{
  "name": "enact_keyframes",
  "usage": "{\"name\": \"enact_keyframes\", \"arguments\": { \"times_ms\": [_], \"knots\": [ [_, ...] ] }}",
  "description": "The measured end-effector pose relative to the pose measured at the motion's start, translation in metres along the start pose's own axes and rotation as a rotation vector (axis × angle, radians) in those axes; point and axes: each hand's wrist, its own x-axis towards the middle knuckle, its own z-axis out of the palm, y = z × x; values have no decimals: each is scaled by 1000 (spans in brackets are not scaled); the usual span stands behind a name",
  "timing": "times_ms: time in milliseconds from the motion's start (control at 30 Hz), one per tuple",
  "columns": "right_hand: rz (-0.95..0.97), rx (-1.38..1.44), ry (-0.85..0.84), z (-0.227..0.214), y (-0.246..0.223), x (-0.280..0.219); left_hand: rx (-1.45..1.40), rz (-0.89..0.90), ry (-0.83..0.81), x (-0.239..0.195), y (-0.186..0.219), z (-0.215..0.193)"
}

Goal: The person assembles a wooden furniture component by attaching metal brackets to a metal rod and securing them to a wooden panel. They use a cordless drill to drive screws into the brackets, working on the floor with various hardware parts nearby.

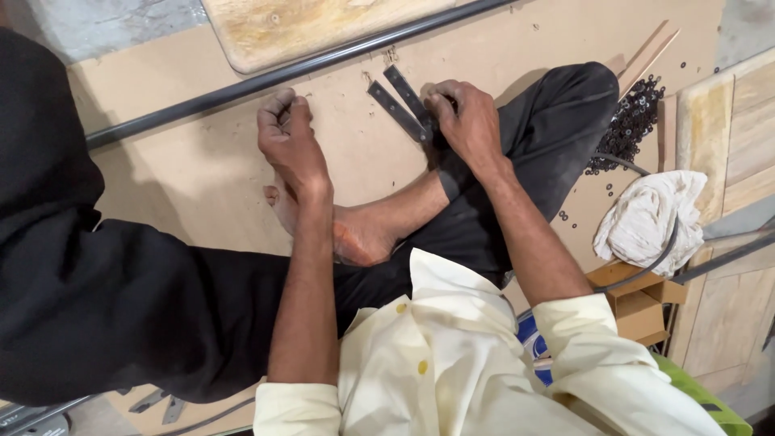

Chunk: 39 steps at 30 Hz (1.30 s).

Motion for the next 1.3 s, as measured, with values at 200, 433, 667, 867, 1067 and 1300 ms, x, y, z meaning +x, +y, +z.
{"name": "enact_keyframes", "arguments": {
  "times_ms": [200,433,667,867,1067,1300],
  "knots": [
    [-378,-108,63,2,-32,-18,249,-79,-278,-9,-19,2],
    [-244,-44,-16,2,-14,-2,464,67,-588,-41,-25,37],
    [-174,-49,-52,-10,-11,-5,539,164,-683,-46,-25,74],
    [-53,-119,-34,-10,-15,-5,490,122,-754,-42,-19,71],
    [0,-120,30,3,-9,-2,591,307,-773,-43,-47,78],
    [127,-16,42,0,-20,1,669,293,-842,-49,-22,82]
  ]
}}
